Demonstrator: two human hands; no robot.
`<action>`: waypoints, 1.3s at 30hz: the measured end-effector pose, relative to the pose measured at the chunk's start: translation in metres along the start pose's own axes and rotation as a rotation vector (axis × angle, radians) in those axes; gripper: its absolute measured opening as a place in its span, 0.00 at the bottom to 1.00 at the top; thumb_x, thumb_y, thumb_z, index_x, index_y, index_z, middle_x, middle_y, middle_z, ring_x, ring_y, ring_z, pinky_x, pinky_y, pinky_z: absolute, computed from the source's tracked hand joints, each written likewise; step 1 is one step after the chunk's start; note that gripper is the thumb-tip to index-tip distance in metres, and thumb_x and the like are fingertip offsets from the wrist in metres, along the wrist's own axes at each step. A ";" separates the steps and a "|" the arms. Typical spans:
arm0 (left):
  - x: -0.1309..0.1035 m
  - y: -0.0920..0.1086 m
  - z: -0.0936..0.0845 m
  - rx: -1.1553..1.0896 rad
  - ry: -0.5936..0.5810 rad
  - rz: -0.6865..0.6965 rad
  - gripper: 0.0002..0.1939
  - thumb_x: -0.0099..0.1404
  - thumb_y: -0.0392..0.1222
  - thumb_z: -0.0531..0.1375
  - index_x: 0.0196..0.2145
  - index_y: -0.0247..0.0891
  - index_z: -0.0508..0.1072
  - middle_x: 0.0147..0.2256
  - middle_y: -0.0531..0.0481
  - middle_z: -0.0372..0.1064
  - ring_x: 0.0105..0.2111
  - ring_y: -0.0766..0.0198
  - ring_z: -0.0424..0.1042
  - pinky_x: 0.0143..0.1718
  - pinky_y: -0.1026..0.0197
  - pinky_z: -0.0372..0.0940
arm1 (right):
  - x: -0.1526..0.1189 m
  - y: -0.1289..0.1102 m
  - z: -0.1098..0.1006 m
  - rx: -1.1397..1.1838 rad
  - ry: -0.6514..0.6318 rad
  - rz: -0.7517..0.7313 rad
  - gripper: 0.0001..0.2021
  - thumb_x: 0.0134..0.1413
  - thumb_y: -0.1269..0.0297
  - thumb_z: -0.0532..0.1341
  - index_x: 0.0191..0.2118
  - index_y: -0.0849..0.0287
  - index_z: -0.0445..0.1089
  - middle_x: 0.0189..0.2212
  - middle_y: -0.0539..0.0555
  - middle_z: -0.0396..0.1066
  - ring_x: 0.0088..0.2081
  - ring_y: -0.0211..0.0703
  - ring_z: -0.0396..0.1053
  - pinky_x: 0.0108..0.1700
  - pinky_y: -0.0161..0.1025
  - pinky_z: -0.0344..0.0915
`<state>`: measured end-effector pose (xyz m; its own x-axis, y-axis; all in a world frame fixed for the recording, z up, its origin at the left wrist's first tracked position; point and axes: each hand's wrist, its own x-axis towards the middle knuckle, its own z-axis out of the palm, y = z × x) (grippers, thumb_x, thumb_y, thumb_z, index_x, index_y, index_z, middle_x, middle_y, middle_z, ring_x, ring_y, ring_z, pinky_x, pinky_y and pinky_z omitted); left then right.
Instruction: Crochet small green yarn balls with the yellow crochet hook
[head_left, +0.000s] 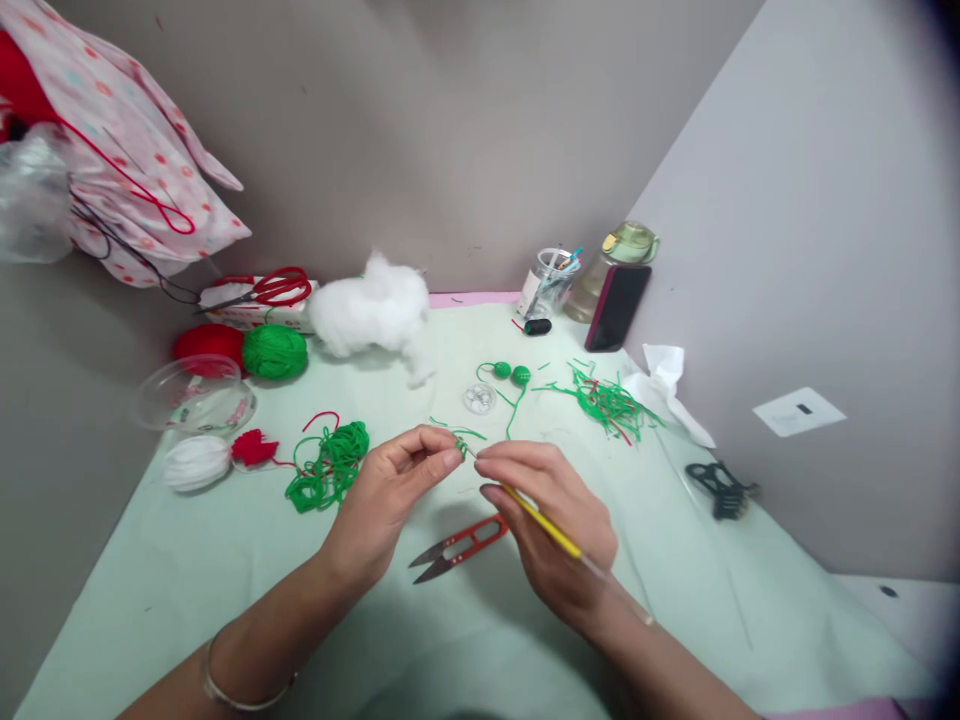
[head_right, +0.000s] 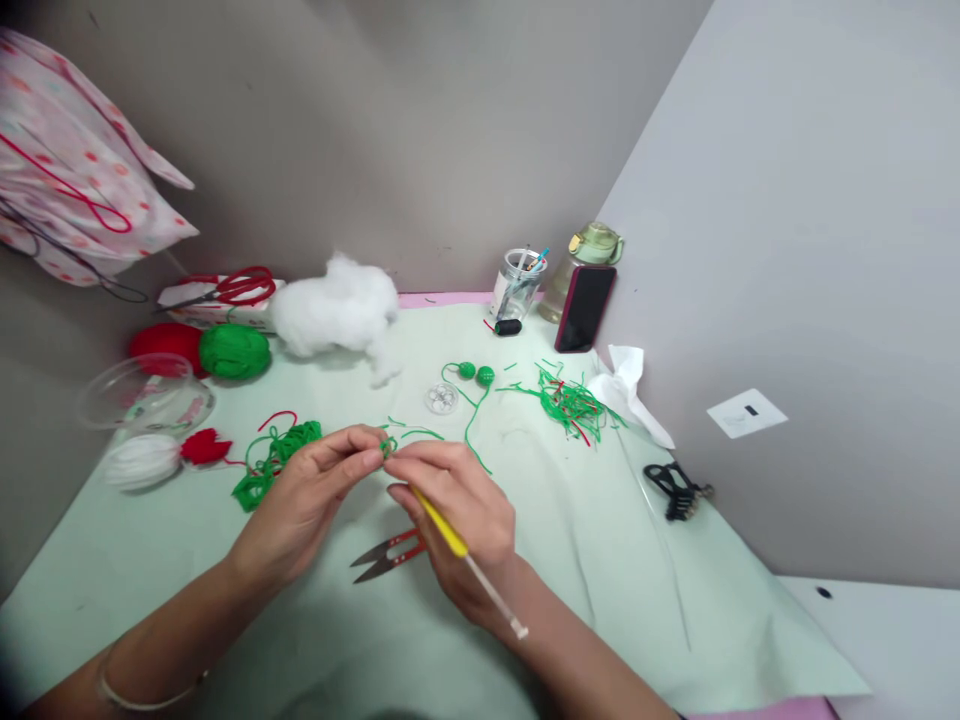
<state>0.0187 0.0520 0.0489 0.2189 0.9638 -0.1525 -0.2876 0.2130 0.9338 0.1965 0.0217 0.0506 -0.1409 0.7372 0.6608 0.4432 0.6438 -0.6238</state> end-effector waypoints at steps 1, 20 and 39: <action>0.000 0.001 0.000 0.011 -0.008 0.003 0.07 0.63 0.45 0.70 0.31 0.41 0.79 0.34 0.53 0.72 0.39 0.63 0.68 0.46 0.62 0.62 | 0.003 0.000 -0.001 0.058 0.013 0.068 0.15 0.65 0.74 0.63 0.52 0.50 0.78 0.43 0.55 0.80 0.41 0.42 0.79 0.43 0.39 0.78; -0.006 0.007 0.005 -0.147 -0.147 -0.154 0.07 0.66 0.46 0.68 0.37 0.40 0.82 0.39 0.50 0.78 0.42 0.60 0.77 0.53 0.57 0.68 | 0.021 0.016 0.001 1.035 0.043 0.897 0.13 0.48 0.53 0.76 0.35 0.54 0.79 0.33 0.50 0.77 0.30 0.34 0.70 0.37 0.35 0.71; -0.011 0.024 0.017 -0.487 -0.084 -0.195 0.22 0.72 0.60 0.58 0.48 0.40 0.79 0.55 0.40 0.75 0.62 0.43 0.67 0.58 0.40 0.69 | 0.008 0.010 0.005 0.964 -0.027 0.656 0.08 0.62 0.55 0.68 0.41 0.51 0.82 0.22 0.48 0.73 0.22 0.32 0.66 0.24 0.31 0.62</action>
<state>0.0248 0.0439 0.0787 0.3793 0.8871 -0.2630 -0.6295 0.4557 0.6293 0.1957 0.0351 0.0471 -0.1583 0.9831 0.0919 -0.4167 0.0178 -0.9089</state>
